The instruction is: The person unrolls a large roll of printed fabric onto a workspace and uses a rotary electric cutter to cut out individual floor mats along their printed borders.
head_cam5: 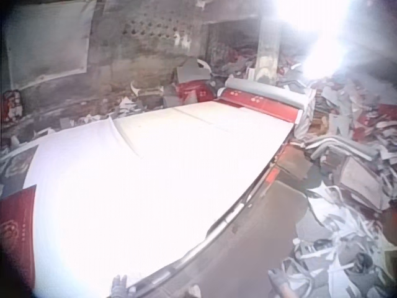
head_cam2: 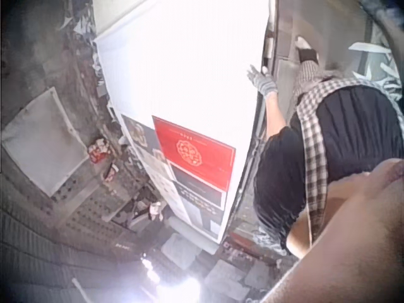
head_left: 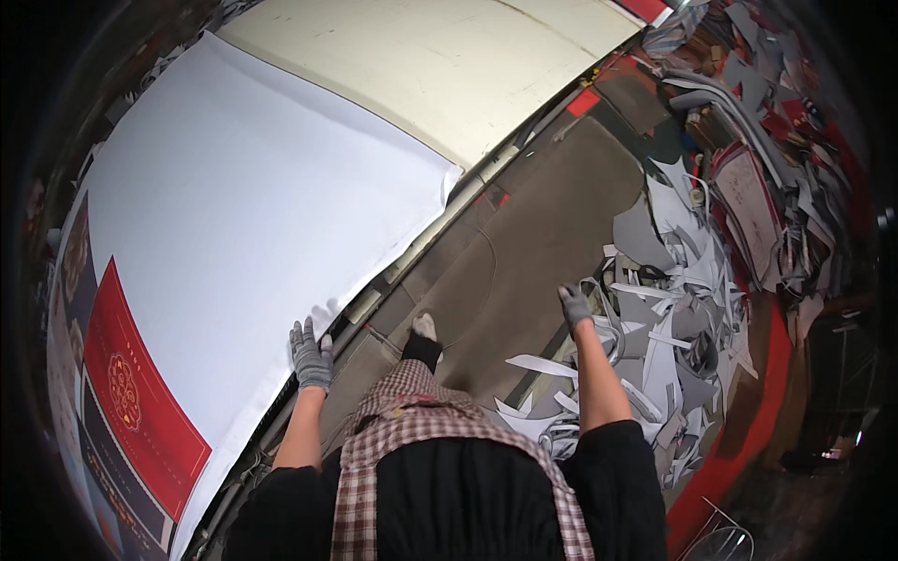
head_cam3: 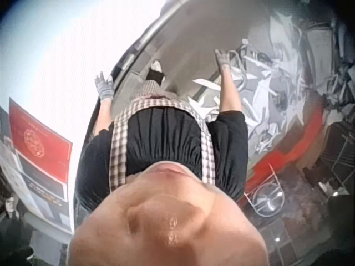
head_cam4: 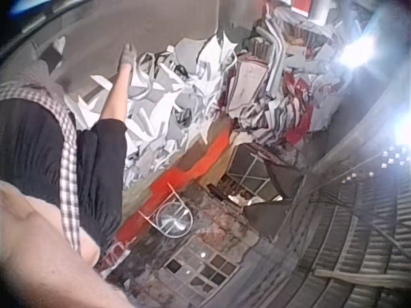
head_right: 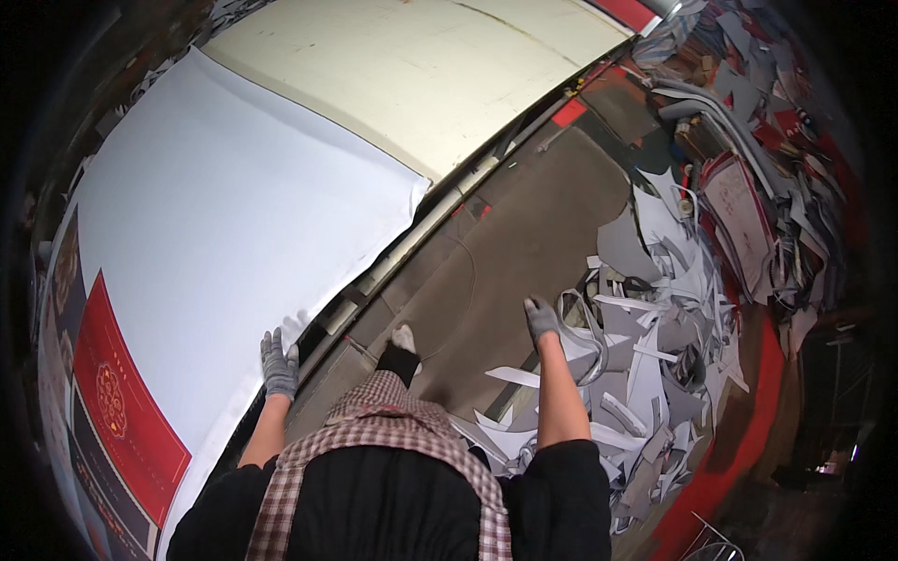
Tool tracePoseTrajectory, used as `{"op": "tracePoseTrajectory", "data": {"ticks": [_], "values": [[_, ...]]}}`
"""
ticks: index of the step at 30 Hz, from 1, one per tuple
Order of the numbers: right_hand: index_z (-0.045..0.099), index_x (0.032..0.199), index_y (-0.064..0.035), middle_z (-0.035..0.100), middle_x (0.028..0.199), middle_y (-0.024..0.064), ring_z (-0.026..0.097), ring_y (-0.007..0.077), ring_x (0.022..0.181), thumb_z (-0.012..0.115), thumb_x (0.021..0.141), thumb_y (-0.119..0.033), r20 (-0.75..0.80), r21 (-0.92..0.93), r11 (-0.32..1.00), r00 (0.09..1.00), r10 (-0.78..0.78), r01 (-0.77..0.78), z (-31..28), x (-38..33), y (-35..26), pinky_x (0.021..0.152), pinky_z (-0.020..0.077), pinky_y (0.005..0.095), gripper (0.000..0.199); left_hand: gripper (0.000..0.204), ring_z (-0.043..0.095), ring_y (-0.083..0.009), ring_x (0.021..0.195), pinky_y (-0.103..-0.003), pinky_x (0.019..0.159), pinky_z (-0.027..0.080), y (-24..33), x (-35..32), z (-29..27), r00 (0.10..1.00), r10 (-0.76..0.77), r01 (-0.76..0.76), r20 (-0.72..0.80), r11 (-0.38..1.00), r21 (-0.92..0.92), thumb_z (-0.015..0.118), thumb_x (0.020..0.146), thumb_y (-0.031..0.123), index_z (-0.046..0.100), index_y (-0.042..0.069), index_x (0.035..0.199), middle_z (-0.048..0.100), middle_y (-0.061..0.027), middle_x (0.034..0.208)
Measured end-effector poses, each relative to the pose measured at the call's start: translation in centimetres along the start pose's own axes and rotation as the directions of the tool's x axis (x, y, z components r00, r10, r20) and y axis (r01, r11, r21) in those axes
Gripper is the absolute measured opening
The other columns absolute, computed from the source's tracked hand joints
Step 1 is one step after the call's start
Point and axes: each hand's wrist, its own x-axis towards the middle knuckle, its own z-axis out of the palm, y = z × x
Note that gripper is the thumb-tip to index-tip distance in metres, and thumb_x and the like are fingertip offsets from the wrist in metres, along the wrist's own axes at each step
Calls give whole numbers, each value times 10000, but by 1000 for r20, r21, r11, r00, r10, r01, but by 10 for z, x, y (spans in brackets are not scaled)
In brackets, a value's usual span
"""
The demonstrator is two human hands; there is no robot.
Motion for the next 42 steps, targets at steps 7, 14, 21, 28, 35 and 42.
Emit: {"op": "tracePoseTrajectory", "data": {"ticks": [7, 14, 21, 28, 35, 42], "values": [[545, 1141, -34, 573, 1116, 129, 520, 222, 1050, 554, 827, -285, 328, 110, 986, 932, -153, 123, 65, 113, -80, 918, 370, 290, 402, 580, 225, -341, 1277, -409, 1060, 175, 123, 111, 43, 993, 113, -115, -40, 991, -71, 469, 831, 320, 307, 60, 1324, 264, -210, 1364], [579, 1078, -48, 591, 1012, 32, 528, 146, 916, 594, 810, -239, 503, 221, 973, 863, -52, -71, 95, 265, -35, 826, 417, 300, 329, 544, 271, -361, 1251, -416, 1044, 204, 247, 223, 77, 986, 129, -142, -105, 982, -126, 478, 820, 273, 326, 74, 1303, 279, -223, 1353], [453, 1198, 13, 519, 1161, 125, 486, 222, 1050, 540, 832, -160, 560, 222, 971, 805, -199, 86, 198, 527, 99, 916, 375, 308, 414, 531, 289, -345, 1249, -466, 1036, 182, 331, 275, 157, 975, -54, 83, -217, 988, 128, 453, 788, 244, 372, 70, 1283, 331, -179, 1338], [461, 1197, -60, 541, 1109, 140, 533, 216, 1000, 487, 868, -278, 428, 535, 806, 904, -1, -253, 226, 614, 53, 859, 435, 330, 396, 534, 264, -379, 1257, -482, 1029, 183, 336, 293, 147, 984, -129, 159, -126, 950, 269, 441, 789, 260, 378, 36, 1269, 291, -207, 1356], [458, 1199, -56, 540, 1110, 134, 531, 213, 1001, 506, 854, -270, 357, 413, 879, 930, 84, -238, 205, 681, 111, 860, 433, 329, 409, 563, 256, -385, 1259, -490, 1032, 162, 345, 299, 147, 978, -188, 204, -87, 946, 250, 468, 737, 228, 382, 51, 1264, 279, -210, 1361], [456, 1202, -52, 539, 1112, 129, 530, 210, 1002, 524, 840, -261, 367, 342, 907, 923, 111, -246, 213, 688, 146, 861, 432, 327, 423, 552, 265, -378, 1258, -484, 1034, 162, 339, 297, 153, 979, -186, 202, -88, 951, 235, 475, 731, 240, 411, 67, 1251, 299, -210, 1351]]}}
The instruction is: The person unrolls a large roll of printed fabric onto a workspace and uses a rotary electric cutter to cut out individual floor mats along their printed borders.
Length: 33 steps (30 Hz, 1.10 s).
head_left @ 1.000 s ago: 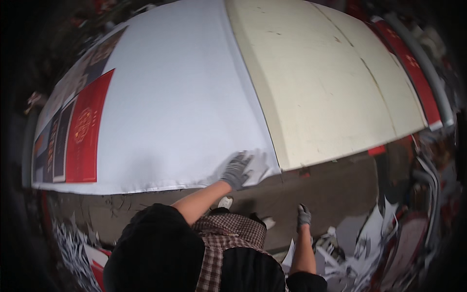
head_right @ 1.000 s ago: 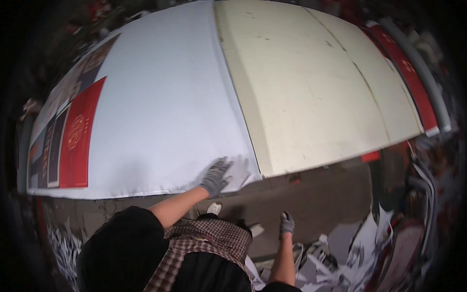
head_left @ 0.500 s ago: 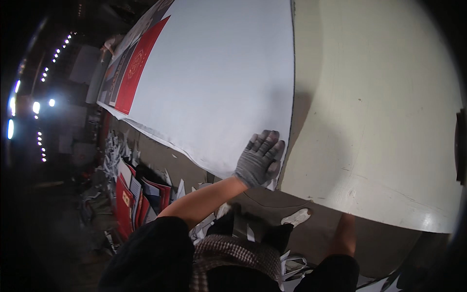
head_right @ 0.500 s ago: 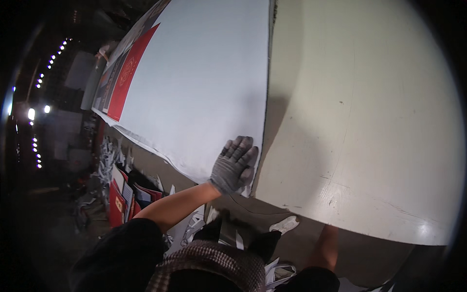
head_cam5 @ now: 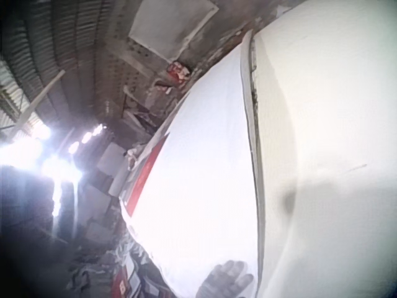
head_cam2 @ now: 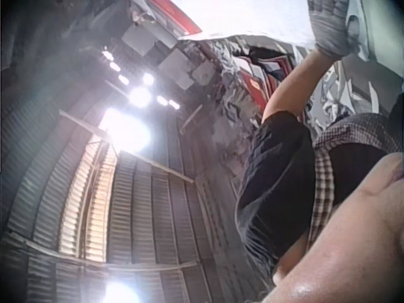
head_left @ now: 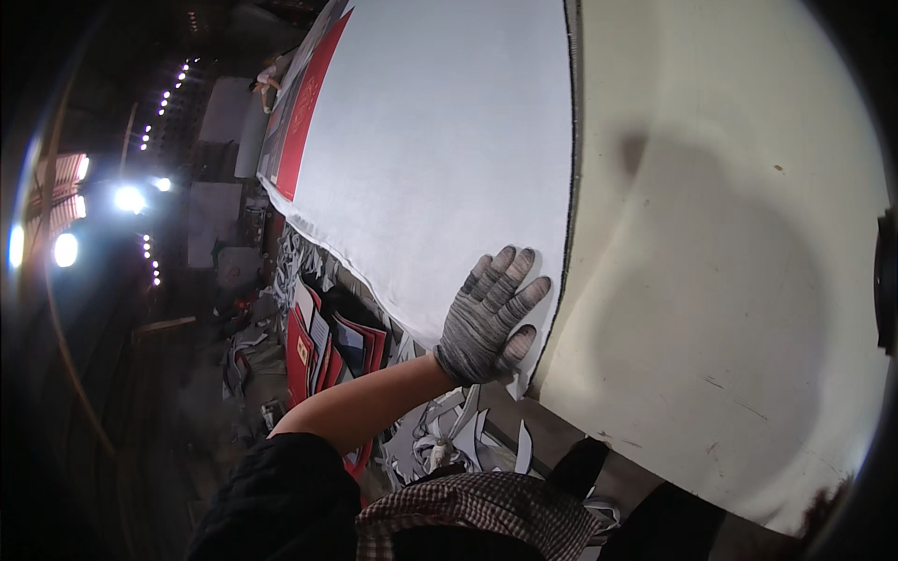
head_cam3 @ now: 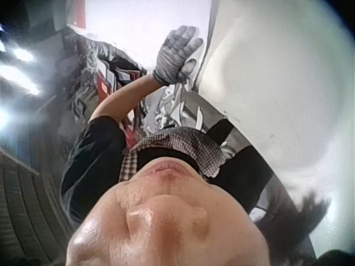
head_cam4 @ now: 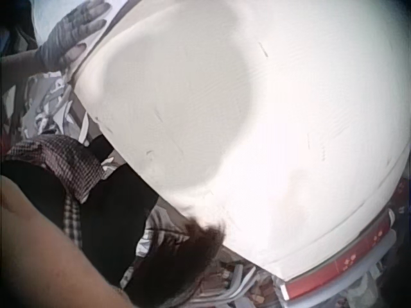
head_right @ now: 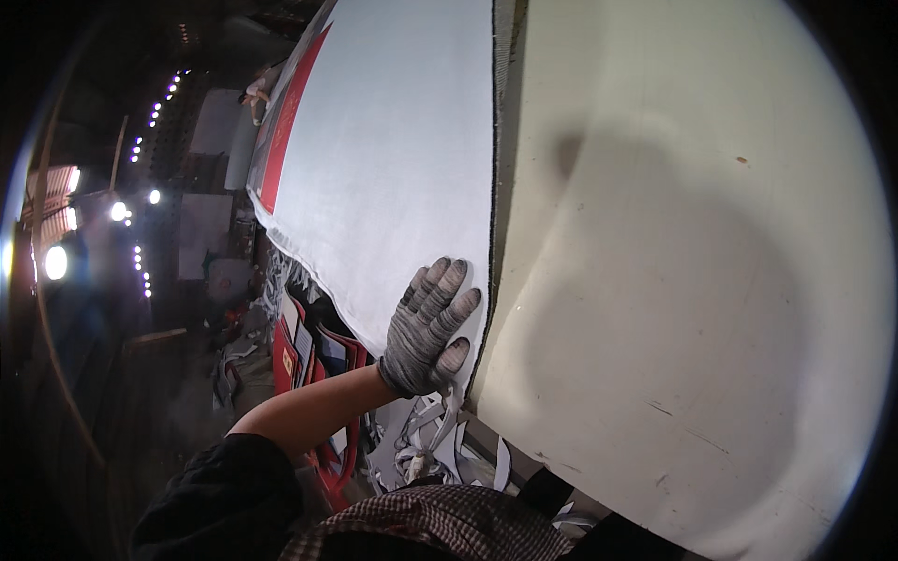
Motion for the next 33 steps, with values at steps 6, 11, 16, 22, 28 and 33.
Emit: {"op": "tracePoseTrajectory", "data": {"ticks": [6, 11, 16, 22, 28, 33], "values": [[454, 1204, -48, 539, 1114, 124, 529, 208, 1002, 540, 828, -254, 94, 4, 999, 995, 40, -40, 23, -33, -2, 861, 431, 325, 437, 549, 250, -366, 1276, -470, 1035, 164, -4, -2, -6, 1000, 19, -19, -10, 1000, -13, 443, 786, 272, 381, 66, 1291, 277, -205, 1372], [452, 1205, -45, 538, 1115, 121, 527, 206, 1003, 554, 819, -248, 250, 35, 995, 965, 77, -88, 48, -93, -16, 862, 431, 324, 448, 529, 256, -350, 1275, -451, 1046, 163, 0, 2, -3, 997, 31, -33, -68, 999, -34, 451, 786, 260, 396, 61, 1273, 299, -190, 1363], [450, 1207, -43, 537, 1116, 117, 526, 204, 1003, 567, 809, -242, 395, 37, 993, 915, 84, -108, 59, -167, -45, 863, 430, 323, 461, 592, 289, -365, 1251, -461, 1039, 181, 5, -1, -6, 991, 20, -32, -129, 995, -91, 500, 715, 263, 403, 45, 1257, 333, -190, 1336], [448, 1209, -39, 537, 1118, 112, 525, 201, 1004, 583, 797, -235, 596, 5, 992, 796, 100, -129, 70, -278, -76, 863, 429, 321, 476, 578, 246, -355, 1276, -453, 1054, 143, -2, -10, 22, 968, 5, -25, -252, 997, -78, 467, 767, 295, 371, 46, 1279, 298, -181, 1362], [446, 1211, -35, 536, 1120, 108, 524, 199, 1004, 599, 785, -228, 766, -53, 991, 632, 122, -127, 73, -396, -110, 864, 428, 320, 492, 500, 353, -320, 1213, -397, 1003, 282, 10, -135, 14, 967, 163, -40, 196, 857, -514, 397, 877, 342, 349, 71, 1294, 322, -157, 1352], [444, 1213, -32, 535, 1121, 104, 523, 197, 1005, 612, 775, -222, 908, -128, 988, 392, 150, -81, 90, -510, -124, 864, 427, 318, 505, 345, 560, -331, 919, -389, 809, 440, -48, -346, -8, 936, 160, 120, 313, 691, -713, 504, 837, 331, 554, 90, 1080, 582, -160, 1016]]}}
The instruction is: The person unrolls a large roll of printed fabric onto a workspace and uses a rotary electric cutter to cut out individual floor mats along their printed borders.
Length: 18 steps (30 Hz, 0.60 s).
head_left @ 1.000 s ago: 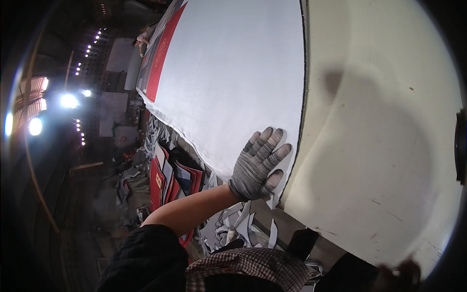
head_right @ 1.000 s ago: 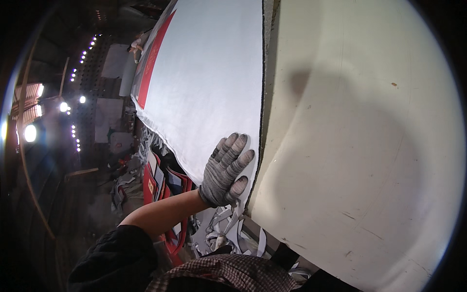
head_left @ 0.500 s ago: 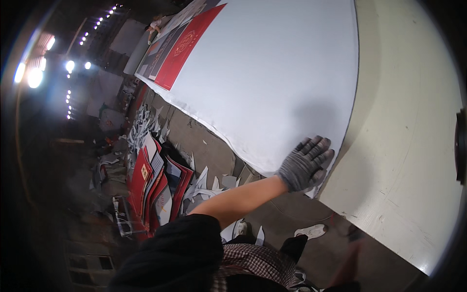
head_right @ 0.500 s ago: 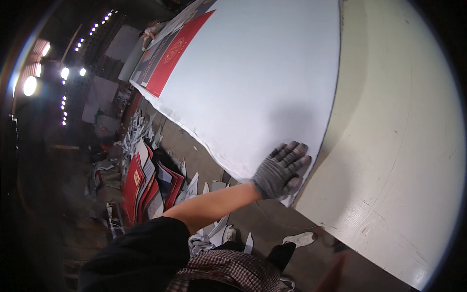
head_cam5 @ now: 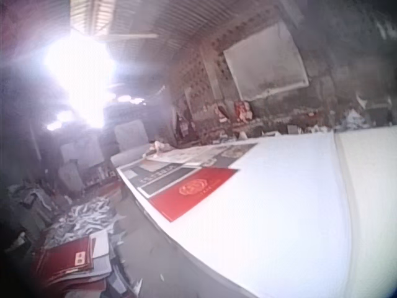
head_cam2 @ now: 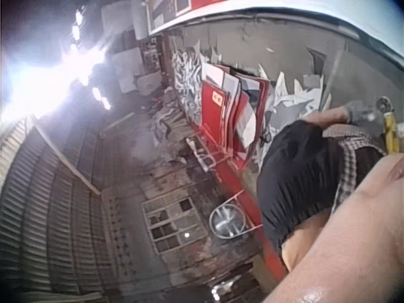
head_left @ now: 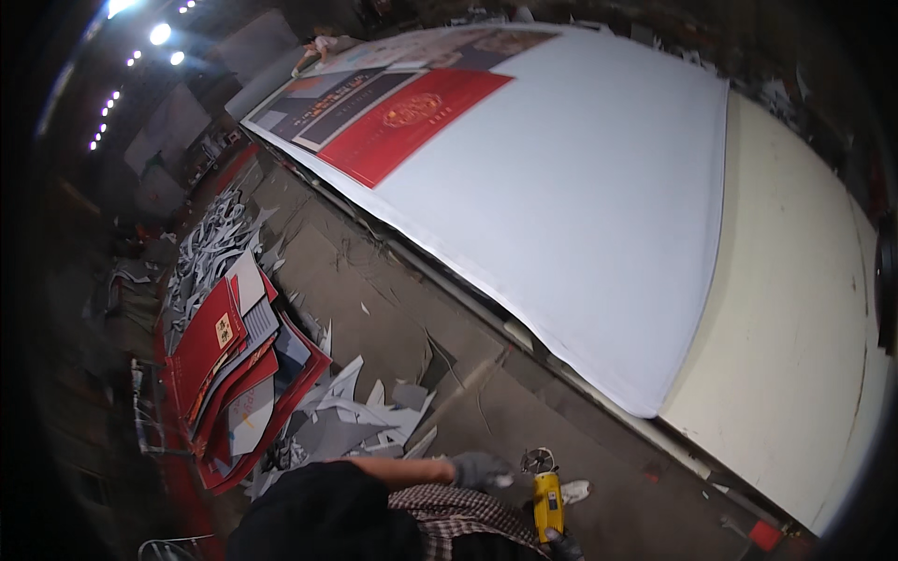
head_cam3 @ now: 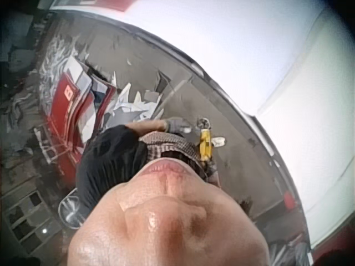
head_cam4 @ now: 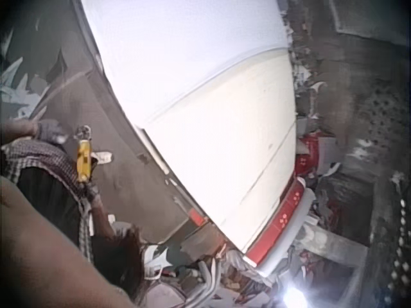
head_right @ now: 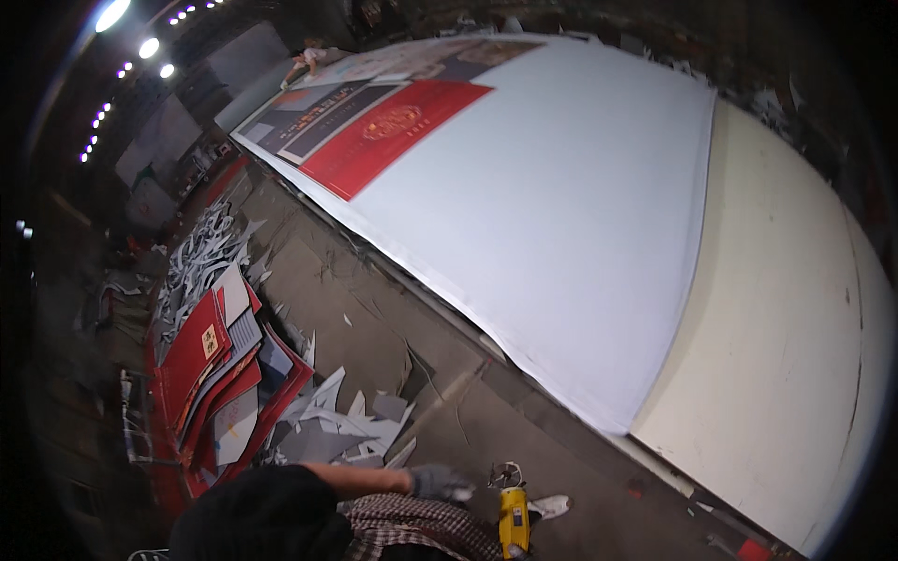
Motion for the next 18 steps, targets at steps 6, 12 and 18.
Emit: {"op": "tracePoseTrajectory", "data": {"ticks": [6, 12, 18], "values": [[442, 1215, -29, 535, 1122, 99, 522, 194, 1005, 628, 764, -214, 328, -124, 991, 940, 89, -51, 154, -23, 14, 865, 426, 317, 522, 626, 459, -233, 1119, -348, 958, 346, -63, -121, 24, 958, -273, 245, 89, 616, -749, 607, 776, 454, 468, 21, 1206, 507, -128, 1201], [440, 1217, -25, 534, 1124, 95, 520, 192, 1006, 644, 752, -207, 628, -283, 955, 736, 254, -89, 305, -15, 17, 866, 425, 315, 539, 543, 515, -179, 1025, -303, 897, 409, -42, -164, -54, 819, -454, -318, -351, 148, -936, 692, 742, 332, 485, 55, 1160, 544, -90, 1112], [438, 1219, -22, 533, 1126, 90, 519, 190, 1006, 660, 740, -200, 744, -367, 928, 579, 332, -61, 385, 19, 0, 867, 424, 314, 557, 542, 517, -179, 1022, -331, 908, 412, -64, -214, -131, 792, -392, -402, -468, 240, -883, 679, 759, 267, 437, 46, 1191, 548, -94, 1095]]}}
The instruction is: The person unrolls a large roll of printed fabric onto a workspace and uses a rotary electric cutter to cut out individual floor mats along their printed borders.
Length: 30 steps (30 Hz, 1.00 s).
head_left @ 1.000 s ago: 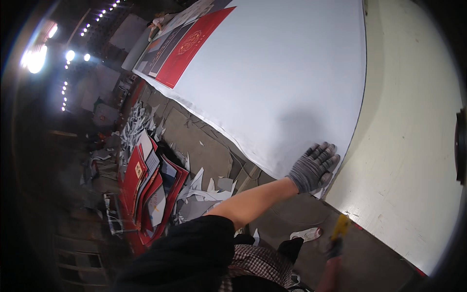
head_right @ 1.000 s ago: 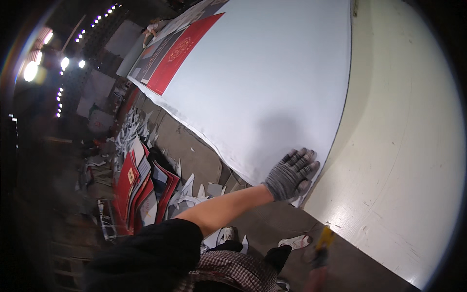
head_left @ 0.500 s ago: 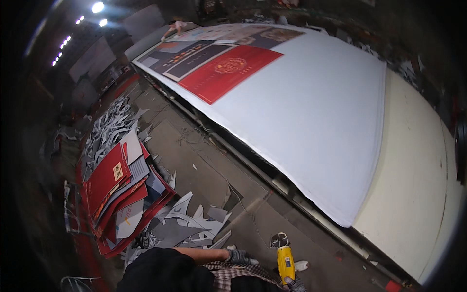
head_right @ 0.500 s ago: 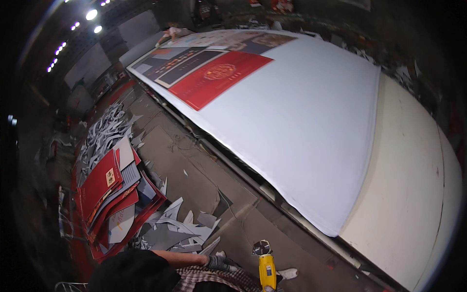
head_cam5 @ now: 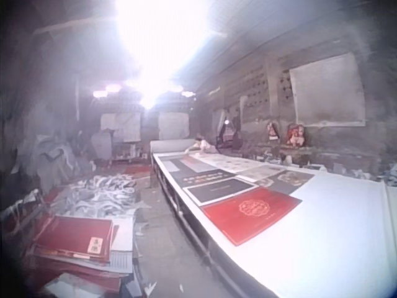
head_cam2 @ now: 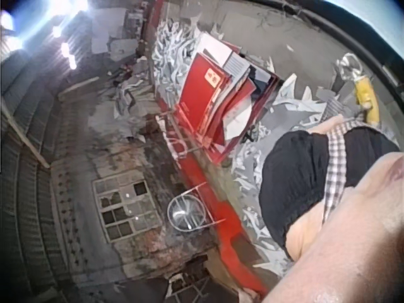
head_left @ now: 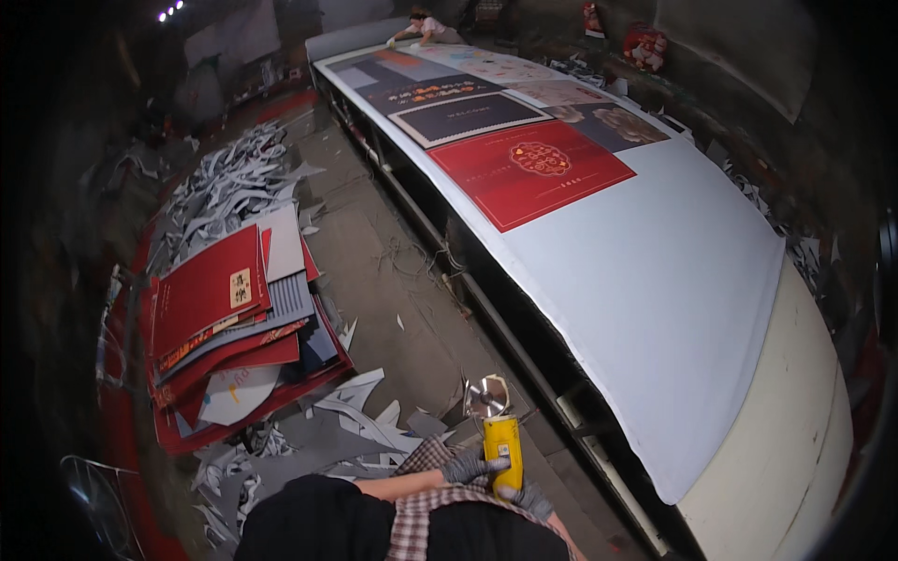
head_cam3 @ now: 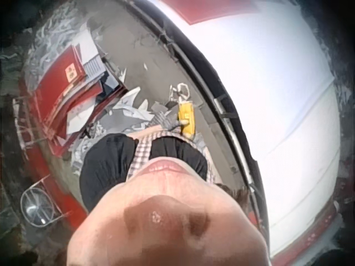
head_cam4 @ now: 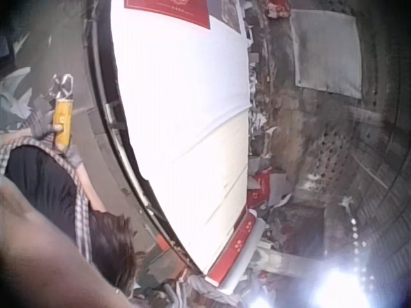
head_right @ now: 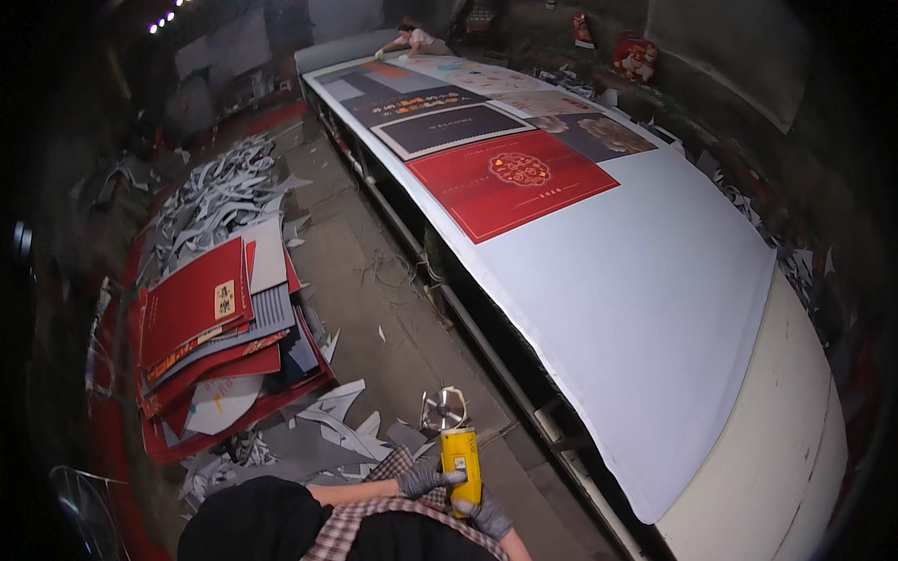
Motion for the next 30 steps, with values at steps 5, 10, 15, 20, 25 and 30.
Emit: {"op": "tracePoseTrajectory", "data": {"ticks": [5, 10, 15, 20, 25, 30], "values": [[472, 1178, -32, 564, 1041, 54, 540, 162, 952, 723, 675, -209, -67, -50, 999, 998, -13, 10, -10, 52, -23, 821, 448, 308, 590, 582, 447, -203, 1126, -348, 972, 353, 34, 27, -23, 993, -12, -16, 121, 975, 223, 638, 791, 296, 376, 69, 1259, 496, -84, 1181], [493, 1123, -19, 569, 969, 83, 571, 187, 846, 718, 673, -179, -235, -82, 994, 971, 51, -72, -8, 92, -56, 744, 485, 319, 528, 689, 343, -206, 1213, -352, 1014, 282, 33, 71, -83, 949, 6, -46, 317, 992, 121, 579, 813, 412, 274, 70, 1327, 392, -106, 1287], [514, 1100, -36, 594, 881, 94, 599, 208, 743, 737, 627, -213, -432, -11, 996, 898, -81, 84, 6, 164, -60, 666, 505, 324, 552, 628, 350, -207, 1215, -323, 1015, 273, 87, 70, -180, 942, -161, 72, 295, 954, 292, 546, 839, 390, 327, 41, 1312, 418, -103, 1285], [474, 1102, -34, 557, 846, 72, 585, 199, 703, 755, 573, -293, -664, -9, 985, 736, -133, 170, 29, 250, -75, 599, 518, 318, 653, 466, 506, -189, 1024, -317, 908, 373, 176, 68, -351, 993, -103, 118, -60, 795, 595, 580, 822, 352, 515, 61, 1179, 565, -98, 1116], [489, 1078, -46, 565, 823, 80, 596, 208, 647, 740, 623, -227, -769, -6, 960, 613, -183, 279, 37, 312, -75, 543, 527, 328, 549, 373, 492, -165, 1054, -275, 914, 370, 277, 72, -435, 928, 145, 11, -343, 910, 414, 558, 851, 214, 516, 30, 1173, 550, -68, 1139], [504, 1005, -35, 572, 754, 74, 580, 203, 622, 716, 678, -138, -867, 23, 967, 486, -107, 254, 47, 355, -91, 537, 499, 326, 403, 359, 500, -160, 1055, -264, 913, 370, 283, 120, -472, 923, 201, -51, -328, 909, 414, 551, 855, 209, 528, 8, 1152, 566, -83, 1119]]}}
